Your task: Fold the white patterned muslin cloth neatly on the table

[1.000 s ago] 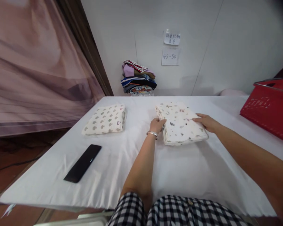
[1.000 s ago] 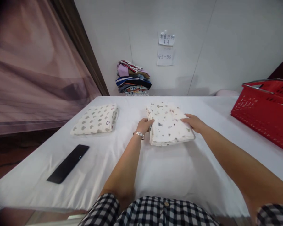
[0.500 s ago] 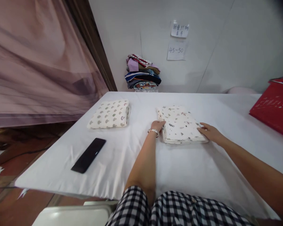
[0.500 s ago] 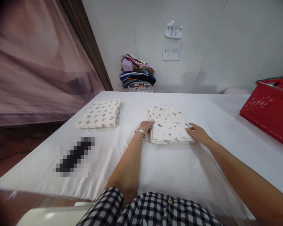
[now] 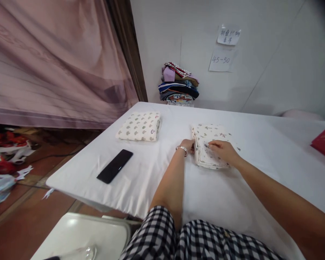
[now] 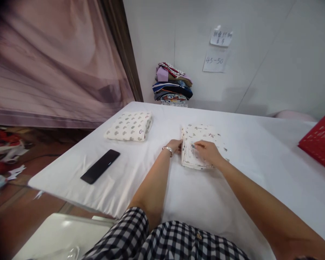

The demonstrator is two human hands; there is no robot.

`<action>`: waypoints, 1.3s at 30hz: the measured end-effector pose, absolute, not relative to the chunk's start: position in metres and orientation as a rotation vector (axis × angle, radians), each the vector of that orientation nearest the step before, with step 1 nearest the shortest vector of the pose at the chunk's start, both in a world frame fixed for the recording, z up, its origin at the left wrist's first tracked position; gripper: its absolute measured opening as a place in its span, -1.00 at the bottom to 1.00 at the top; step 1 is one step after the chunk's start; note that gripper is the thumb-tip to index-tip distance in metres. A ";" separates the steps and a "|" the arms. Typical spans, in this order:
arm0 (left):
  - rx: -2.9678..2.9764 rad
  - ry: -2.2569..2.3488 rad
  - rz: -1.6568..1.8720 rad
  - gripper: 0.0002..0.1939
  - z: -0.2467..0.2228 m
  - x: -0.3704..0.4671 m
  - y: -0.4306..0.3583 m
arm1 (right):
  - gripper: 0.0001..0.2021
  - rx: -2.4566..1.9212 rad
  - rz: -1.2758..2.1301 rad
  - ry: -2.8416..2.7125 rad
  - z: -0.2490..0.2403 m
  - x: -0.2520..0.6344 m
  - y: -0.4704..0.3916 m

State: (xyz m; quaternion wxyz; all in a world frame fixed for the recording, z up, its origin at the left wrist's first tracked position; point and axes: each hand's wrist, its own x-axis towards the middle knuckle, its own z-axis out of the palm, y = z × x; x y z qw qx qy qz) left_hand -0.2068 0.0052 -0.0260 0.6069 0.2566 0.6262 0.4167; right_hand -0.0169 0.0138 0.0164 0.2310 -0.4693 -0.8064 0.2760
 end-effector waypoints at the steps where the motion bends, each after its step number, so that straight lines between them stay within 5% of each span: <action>1: 0.593 1.445 0.956 -0.75 -0.026 -0.207 0.005 | -0.75 -1.317 0.762 -2.226 0.016 -0.026 0.016; 14: 0.634 1.438 0.927 -0.78 -0.027 -0.208 0.008 | -0.73 -1.543 0.599 -2.390 0.006 -0.066 0.031; 24: 0.644 1.420 0.916 -0.80 -0.023 -0.207 0.007 | -0.83 -1.379 1.204 -1.943 -0.017 -0.055 0.043; 32: 0.679 1.482 0.900 -0.85 -0.026 -0.207 0.009 | -0.75 -1.495 0.698 -2.301 0.001 -0.068 0.027; 39: 0.740 1.557 0.826 -0.83 -0.027 -0.208 0.011 | -0.78 -1.575 0.594 -2.380 0.006 -0.073 0.026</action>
